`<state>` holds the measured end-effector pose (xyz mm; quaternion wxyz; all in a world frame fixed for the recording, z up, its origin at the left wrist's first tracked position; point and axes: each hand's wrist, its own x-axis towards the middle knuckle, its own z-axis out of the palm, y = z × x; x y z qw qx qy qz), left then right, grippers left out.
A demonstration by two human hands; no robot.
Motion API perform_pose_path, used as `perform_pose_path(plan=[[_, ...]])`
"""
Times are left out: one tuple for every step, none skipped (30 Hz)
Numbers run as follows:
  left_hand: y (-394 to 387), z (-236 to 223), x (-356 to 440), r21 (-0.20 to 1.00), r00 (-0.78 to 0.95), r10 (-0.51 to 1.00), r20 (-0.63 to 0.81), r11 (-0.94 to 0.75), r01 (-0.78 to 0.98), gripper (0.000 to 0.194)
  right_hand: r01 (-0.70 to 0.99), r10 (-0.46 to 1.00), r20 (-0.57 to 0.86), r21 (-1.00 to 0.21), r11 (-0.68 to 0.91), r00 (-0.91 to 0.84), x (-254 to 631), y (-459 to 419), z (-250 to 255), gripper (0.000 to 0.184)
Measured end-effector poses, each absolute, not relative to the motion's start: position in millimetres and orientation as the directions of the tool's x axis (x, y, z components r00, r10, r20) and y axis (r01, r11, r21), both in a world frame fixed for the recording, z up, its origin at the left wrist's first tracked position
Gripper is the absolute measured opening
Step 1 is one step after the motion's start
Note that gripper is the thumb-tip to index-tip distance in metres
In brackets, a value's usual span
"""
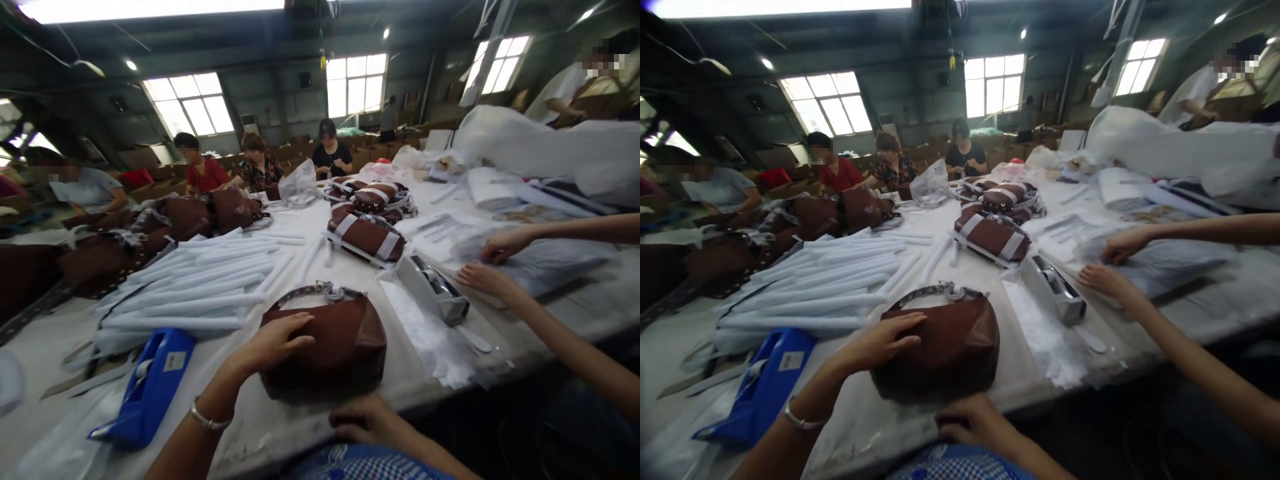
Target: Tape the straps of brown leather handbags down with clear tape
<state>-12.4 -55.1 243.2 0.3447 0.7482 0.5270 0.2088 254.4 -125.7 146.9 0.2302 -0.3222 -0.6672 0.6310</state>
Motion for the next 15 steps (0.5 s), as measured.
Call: perform_pose_path(plan=[[-67.3,236.3,-13.0,0.684,0.354,0.934,-0.046,-0.228,0.693,0.058,0.16,0.752,-0.013,-0.979,0.124,-0.659,259.9,-121.8,154.8,0.022],[-78.6,229.8,-14.4,0.628,0.342,0.939,-0.039,-0.243,0.739,0.066,0.193,0.785,0.065,-0.954,0.23,-0.616,264.2,-116.0,163.6,0.023],[-88.3,223.6,-16.3,0.574,0.328,0.944,-0.031,-0.252,0.779,0.075,0.228,0.809,0.134,-0.921,0.315,-0.573,267.0,-108.5,172.5,0.024],[-96.4,217.7,-18.3,0.527,0.319,0.947,-0.024,-0.26,0.81,0.082,0.251,0.82,0.195,-0.892,0.377,-0.538,268.4,-99.6,180.4,0.025],[-102.8,212.0,-20.2,0.49,0.314,0.949,-0.017,-0.266,0.831,0.087,0.267,0.815,0.242,-0.863,0.429,-0.526,268.4,-89.9,186.7,0.03],[-108.1,206.4,-21.9,0.466,0.308,0.951,-0.005,-0.27,0.843,0.089,0.278,0.798,0.271,-0.837,0.472,-0.538,267.4,-80.5,190.7,0.04],[-112.6,200.9,-23.0,0.454,0.3,0.954,0.012,-0.272,0.848,0.09,0.286,0.774,0.28,-0.815,0.504,-0.567,265.9,-72.2,192.3,0.053],[-116.7,195.3,-23.4,0.452,0.288,0.957,0.037,-0.273,0.849,0.092,0.297,0.753,0.27,-0.799,0.523,-0.601,264.4,-65.5,191.4,0.067],[-120.9,189.3,-23.1,0.456,0.274,0.959,0.068,-0.275,0.847,0.093,0.314,0.739,0.247,-0.787,0.53,-0.627,263.4,-60.6,187.7,0.08],[-124.9,182.8,-22.1,0.463,0.268,0.957,0.107,-0.287,0.839,0.094,0.338,0.734,0.223,-0.776,0.532,-0.642,262.9,-57.0,181.2,0.09],[-128.6,175.3,-20.5,0.465,0.253,0.955,0.152,-0.296,0.834,0.095,0.366,0.729,0.199,-0.76,0.537,-0.655,263.0,-54.0,171.9,0.094],[-131.6,166.9,-18.8,0.456,0.25,0.947,0.2,-0.316,0.832,0.092,0.389,0.722,0.189,-0.738,0.552,-0.666,263.3,-50.7,160.2,0.095],[-133.6,157.8,-17.0,0.421,0.295,0.919,0.263,-0.384,0.822,0.081,0.404,0.713,0.203,-0.707,0.581,-0.671,263.4,-46.6,146.7,0.09],[-134.6,148.7,-15.6,0.372,0.263,0.902,0.343,-0.388,0.843,0.065,0.399,0.684,0.23,-0.668,0.628,-0.692,263.1,-41.6,132.7,0.08],[-134.9,140.4,-14.5,0.311,0.238,0.884,0.402,-0.376,0.873,0.056,0.381,0.657,0.294,-0.624,0.683,-0.694,262.2,-36.3,119.3,0.073]])
